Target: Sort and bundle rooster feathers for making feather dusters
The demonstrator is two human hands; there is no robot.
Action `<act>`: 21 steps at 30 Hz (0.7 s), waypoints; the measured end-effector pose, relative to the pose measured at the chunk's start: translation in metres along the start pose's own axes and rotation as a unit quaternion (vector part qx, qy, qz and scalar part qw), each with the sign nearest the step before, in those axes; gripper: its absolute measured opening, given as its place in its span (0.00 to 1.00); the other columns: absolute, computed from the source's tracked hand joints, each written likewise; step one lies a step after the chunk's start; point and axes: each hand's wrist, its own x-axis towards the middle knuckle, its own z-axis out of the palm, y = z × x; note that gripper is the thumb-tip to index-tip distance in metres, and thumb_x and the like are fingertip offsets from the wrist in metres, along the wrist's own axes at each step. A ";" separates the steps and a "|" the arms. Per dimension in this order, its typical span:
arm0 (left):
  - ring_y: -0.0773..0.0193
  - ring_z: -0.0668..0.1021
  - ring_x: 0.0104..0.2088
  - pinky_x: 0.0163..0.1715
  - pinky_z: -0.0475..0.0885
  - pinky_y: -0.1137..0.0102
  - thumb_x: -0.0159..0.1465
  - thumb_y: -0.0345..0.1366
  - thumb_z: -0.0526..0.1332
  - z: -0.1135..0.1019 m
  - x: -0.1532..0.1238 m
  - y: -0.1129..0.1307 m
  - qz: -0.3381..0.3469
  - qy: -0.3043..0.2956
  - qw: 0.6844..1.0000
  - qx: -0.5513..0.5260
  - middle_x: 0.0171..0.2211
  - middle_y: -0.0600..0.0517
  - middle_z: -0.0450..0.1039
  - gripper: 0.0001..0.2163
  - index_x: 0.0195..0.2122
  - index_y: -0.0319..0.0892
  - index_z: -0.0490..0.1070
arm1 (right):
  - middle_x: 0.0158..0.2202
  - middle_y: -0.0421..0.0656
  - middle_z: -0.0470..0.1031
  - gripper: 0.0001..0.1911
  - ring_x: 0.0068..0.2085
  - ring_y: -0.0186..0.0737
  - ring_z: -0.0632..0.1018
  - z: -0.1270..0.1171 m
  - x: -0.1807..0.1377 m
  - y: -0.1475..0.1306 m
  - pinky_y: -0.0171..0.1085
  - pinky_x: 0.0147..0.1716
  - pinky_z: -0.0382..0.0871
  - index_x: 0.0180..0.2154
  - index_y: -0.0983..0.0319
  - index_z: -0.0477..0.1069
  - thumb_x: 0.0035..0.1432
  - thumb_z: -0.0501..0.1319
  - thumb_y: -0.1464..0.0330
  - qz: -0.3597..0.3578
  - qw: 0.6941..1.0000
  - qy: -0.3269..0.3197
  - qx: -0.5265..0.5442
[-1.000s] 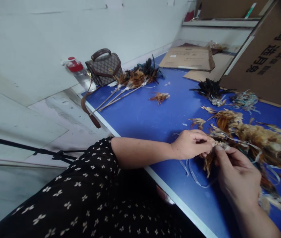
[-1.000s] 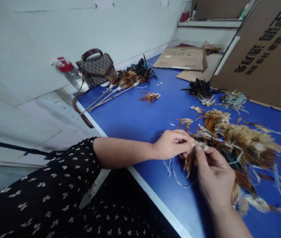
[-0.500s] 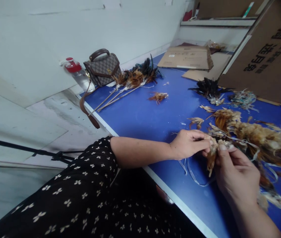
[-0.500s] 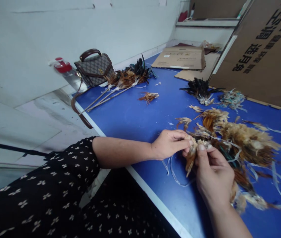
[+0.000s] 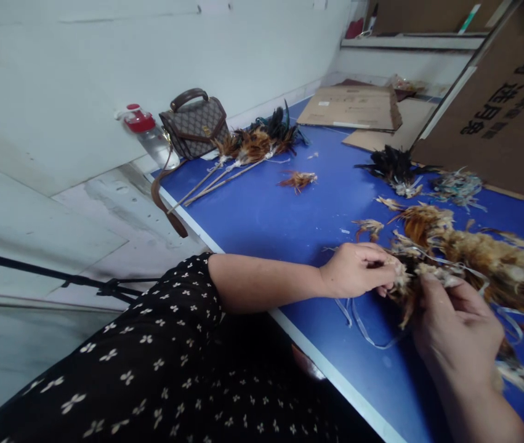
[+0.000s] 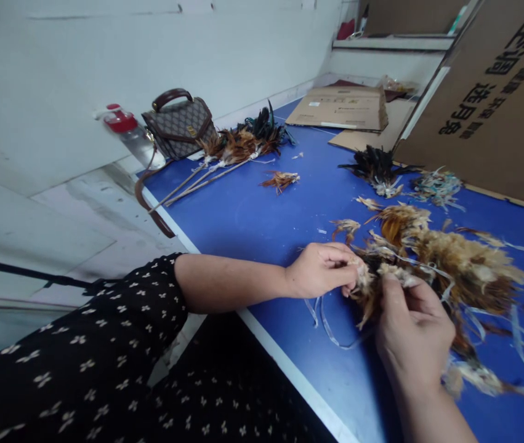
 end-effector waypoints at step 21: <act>0.70 0.82 0.28 0.37 0.80 0.66 0.59 0.58 0.86 -0.004 0.000 0.007 -0.103 -0.070 0.988 -0.090 0.30 0.54 0.81 0.28 0.36 0.37 0.80 | 0.42 0.46 0.87 0.37 0.39 0.40 0.82 0.009 -0.014 -0.005 0.37 0.41 0.81 0.43 0.58 0.86 0.52 0.83 0.33 -0.073 0.995 -0.060 -0.017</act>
